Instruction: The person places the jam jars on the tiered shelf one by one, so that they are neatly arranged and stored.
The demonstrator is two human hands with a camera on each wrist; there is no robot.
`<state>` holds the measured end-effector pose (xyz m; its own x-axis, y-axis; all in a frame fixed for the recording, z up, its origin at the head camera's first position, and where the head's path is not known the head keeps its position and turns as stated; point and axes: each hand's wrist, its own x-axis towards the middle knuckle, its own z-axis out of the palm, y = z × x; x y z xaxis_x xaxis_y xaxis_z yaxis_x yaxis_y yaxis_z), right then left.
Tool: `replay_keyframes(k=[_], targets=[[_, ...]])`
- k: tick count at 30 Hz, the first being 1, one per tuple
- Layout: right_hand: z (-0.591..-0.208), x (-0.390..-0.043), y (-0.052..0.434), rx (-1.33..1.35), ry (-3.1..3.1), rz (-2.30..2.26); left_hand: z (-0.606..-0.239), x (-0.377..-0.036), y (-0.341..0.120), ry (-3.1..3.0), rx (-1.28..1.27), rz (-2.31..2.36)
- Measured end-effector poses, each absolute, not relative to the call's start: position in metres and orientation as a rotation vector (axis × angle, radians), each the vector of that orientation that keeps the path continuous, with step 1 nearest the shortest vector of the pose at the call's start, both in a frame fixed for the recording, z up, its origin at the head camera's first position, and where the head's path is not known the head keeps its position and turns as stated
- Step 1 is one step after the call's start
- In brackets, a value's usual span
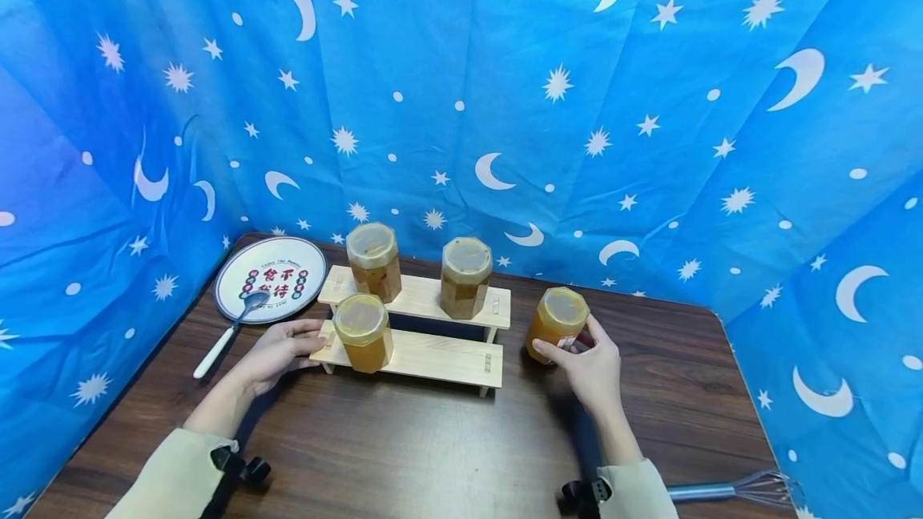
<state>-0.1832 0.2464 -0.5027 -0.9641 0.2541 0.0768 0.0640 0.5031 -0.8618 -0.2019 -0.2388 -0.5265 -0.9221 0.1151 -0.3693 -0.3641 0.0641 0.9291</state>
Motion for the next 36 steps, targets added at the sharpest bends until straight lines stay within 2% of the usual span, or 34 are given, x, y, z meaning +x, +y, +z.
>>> replay_keyframes(k=[23, 36], targets=[[-0.481, -0.129, 0.210, -0.157, -2.595, 1.418, -0.526, -0.203, -0.238, 2.009, -0.282, 1.913], [-0.485, -0.130, 0.175, -0.045, -2.579, 1.469, -0.526, -0.203, -0.238, 2.002, -0.280, 1.918]])
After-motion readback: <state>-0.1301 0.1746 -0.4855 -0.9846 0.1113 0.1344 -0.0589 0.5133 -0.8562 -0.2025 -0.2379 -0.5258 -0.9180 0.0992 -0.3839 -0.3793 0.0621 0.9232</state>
